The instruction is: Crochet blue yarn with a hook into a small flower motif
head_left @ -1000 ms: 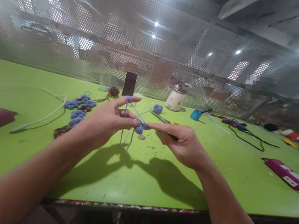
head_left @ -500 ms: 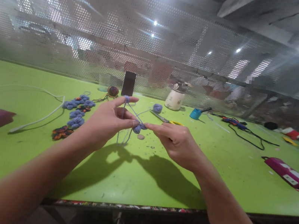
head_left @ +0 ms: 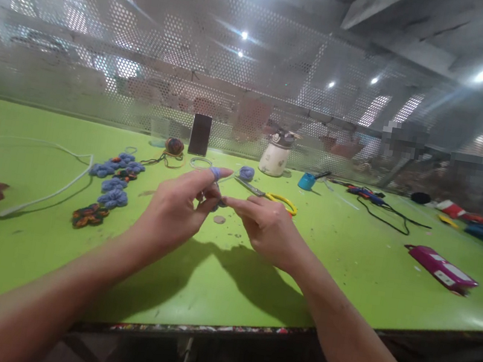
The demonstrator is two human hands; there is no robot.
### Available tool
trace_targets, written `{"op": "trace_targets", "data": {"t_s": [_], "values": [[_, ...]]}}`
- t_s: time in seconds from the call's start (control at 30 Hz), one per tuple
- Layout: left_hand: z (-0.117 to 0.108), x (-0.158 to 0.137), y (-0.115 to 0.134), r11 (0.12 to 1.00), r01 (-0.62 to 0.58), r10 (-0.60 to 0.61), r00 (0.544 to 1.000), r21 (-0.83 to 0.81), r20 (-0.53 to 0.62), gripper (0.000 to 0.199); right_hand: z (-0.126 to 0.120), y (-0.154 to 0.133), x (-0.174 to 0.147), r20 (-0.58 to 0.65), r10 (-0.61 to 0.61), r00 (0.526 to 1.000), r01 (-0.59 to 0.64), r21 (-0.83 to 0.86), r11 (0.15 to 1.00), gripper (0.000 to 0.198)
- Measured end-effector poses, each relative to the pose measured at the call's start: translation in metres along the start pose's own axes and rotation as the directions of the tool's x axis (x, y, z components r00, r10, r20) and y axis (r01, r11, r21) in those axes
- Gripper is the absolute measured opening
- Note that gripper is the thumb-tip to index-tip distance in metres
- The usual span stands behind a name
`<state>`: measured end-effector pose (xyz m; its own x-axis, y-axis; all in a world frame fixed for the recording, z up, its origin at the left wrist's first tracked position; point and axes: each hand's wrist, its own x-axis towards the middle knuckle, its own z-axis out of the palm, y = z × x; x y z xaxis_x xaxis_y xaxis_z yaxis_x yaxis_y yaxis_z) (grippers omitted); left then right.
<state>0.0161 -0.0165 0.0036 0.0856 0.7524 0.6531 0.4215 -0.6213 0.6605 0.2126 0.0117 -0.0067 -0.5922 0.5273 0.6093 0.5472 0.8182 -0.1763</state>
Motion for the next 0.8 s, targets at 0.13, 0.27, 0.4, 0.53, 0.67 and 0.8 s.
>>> {"op": "trace_targets", "data": {"t_s": [0.13, 0.27, 0.4, 0.53, 0.67, 0.8], "values": [[0.002, -0.002, 0.002, 0.994, 0.006, -0.010, 0.999, -0.108, -0.037, 0.043, 0.007, -0.006, 0.004, -0.040, 0.254, 0.966, -0.204, 0.482, 0.852, 0.030], [0.005, -0.003, 0.006, 0.986, 0.014, -0.042, 0.985, -0.168, -0.164, 0.046, 0.018, -0.014, 0.009, 0.165, 0.540, 0.825, -0.396, 0.851, 0.345, 0.031], [0.007, 0.000, 0.006, 0.963, 0.078, -0.126, 0.976, -0.259, -0.175, 0.062, 0.025, -0.021, 0.010, 0.276, 0.581, 0.766, -0.357, 0.934, 0.027, 0.040], [0.001, 0.011, 0.002, 0.776, 0.296, -0.361, 0.932, -0.557, -0.008, 0.091, 0.026, -0.023, 0.008, 0.203, 0.585, 0.785, -0.309, 0.947, 0.086, 0.037], [-0.010, 0.019, -0.001, 0.480, 0.534, -0.518, 0.813, -0.695, 0.266, 0.083, 0.024, -0.018, 0.005, -0.019, 0.513, 0.858, -0.252, 0.855, 0.454, 0.027], [-0.017, 0.019, -0.002, 0.456, 0.567, -0.485, 0.805, -0.686, 0.342, 0.082, 0.018, -0.012, 0.003, -0.150, 0.318, 0.936, -0.159, 0.628, 0.762, 0.026]]}}
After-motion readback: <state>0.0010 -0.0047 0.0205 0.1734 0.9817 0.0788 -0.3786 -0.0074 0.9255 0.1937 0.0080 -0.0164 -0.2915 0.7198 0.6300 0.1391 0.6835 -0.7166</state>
